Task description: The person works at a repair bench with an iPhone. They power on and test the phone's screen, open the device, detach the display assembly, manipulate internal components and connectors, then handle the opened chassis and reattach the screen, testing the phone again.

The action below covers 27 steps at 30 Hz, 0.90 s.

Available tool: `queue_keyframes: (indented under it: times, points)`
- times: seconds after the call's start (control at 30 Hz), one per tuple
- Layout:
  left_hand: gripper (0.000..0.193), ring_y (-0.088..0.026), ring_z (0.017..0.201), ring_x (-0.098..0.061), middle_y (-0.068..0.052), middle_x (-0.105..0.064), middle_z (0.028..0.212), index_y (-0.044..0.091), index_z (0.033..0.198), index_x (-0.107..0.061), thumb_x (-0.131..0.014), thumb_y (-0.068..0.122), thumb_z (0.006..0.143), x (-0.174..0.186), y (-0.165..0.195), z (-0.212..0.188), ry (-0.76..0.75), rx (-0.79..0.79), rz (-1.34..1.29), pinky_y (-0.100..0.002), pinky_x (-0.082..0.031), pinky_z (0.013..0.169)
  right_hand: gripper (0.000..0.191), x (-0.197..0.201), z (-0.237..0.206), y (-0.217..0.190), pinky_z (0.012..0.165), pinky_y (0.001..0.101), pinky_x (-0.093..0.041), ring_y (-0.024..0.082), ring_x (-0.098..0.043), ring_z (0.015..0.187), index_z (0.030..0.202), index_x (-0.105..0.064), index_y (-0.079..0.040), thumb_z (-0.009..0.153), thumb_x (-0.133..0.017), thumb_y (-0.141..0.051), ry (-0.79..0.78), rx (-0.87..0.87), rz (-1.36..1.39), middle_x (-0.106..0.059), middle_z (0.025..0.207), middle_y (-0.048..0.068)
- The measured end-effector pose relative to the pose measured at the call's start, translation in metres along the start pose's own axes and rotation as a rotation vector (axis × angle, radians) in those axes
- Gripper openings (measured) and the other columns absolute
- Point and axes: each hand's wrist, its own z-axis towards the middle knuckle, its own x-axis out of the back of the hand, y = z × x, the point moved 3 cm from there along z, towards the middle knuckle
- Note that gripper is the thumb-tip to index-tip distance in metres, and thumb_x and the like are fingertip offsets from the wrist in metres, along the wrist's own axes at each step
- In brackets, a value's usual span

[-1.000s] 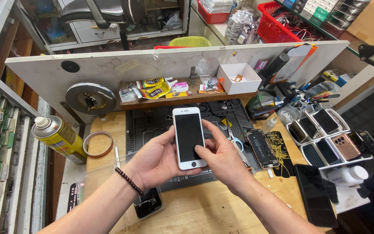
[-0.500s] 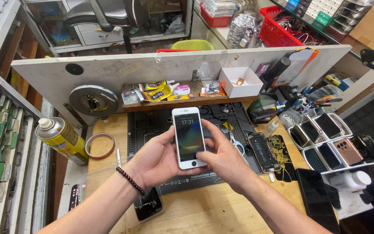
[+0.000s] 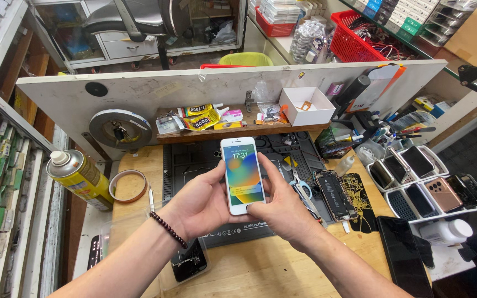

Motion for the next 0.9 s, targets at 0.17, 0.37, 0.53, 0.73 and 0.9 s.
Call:
queue_keyframes:
  times: [0.17,0.37,0.53,0.73,0.9]
  points:
    - [0.060,-0.038,0.128,-0.058,-0.017,-0.057,0.141,0.011,0.145,-0.046,-0.031,0.052,0.104,0.005,0.007,0.004,0.008,0.007,0.002,-0.064,-0.050,0.101,0.102,-0.003,0.007,-0.002,0.093,0.0311,-0.056,0.017,-0.069,0.112,0.161,-0.017,-0.019,0.072,-0.061,0.002,0.000,-0.002,0.027,-0.070,0.126,0.010]
    - [0.061,-0.038,0.128,-0.058,-0.018,-0.057,0.142,0.010,0.145,-0.047,-0.031,0.053,0.104,0.009,0.012,0.005,-0.008,0.014,-0.023,-0.064,-0.050,0.101,0.103,-0.004,0.013,-0.007,0.091,0.0309,-0.057,0.016,-0.069,0.111,0.161,-0.020,-0.021,0.070,-0.061,0.003,-0.012,-0.045,-0.017,-0.070,0.124,0.010]
    - [0.060,-0.036,0.127,-0.059,-0.018,-0.058,0.140,0.012,0.144,-0.048,-0.031,0.053,0.104,0.010,0.015,0.003,-0.005,0.014,-0.018,-0.065,-0.049,0.101,0.102,-0.009,0.014,-0.009,0.089,0.0304,-0.057,0.017,-0.069,0.108,0.161,-0.020,-0.020,0.070,-0.060,0.003,0.013,-0.037,-0.015,-0.071,0.122,0.011]
    - [0.059,-0.035,0.128,-0.059,-0.017,-0.060,0.139,0.012,0.143,-0.050,-0.033,0.053,0.103,0.011,0.017,-0.001,0.008,0.031,-0.048,-0.064,-0.048,0.102,0.102,-0.011,0.014,-0.010,0.086,0.0304,-0.057,0.017,-0.070,0.107,0.162,-0.020,-0.021,0.071,-0.059,0.003,0.016,-0.042,-0.044,-0.071,0.122,0.012]
    - [0.057,-0.036,0.127,-0.058,-0.017,-0.059,0.141,0.011,0.142,-0.051,-0.035,0.051,0.104,0.008,0.020,-0.005,0.014,0.012,-0.038,-0.064,-0.047,0.103,0.097,-0.010,0.018,-0.012,0.086,0.0310,-0.058,0.017,-0.071,0.108,0.160,-0.024,-0.019,0.073,-0.063,-0.004,0.028,0.026,-0.120,-0.069,0.125,0.011]
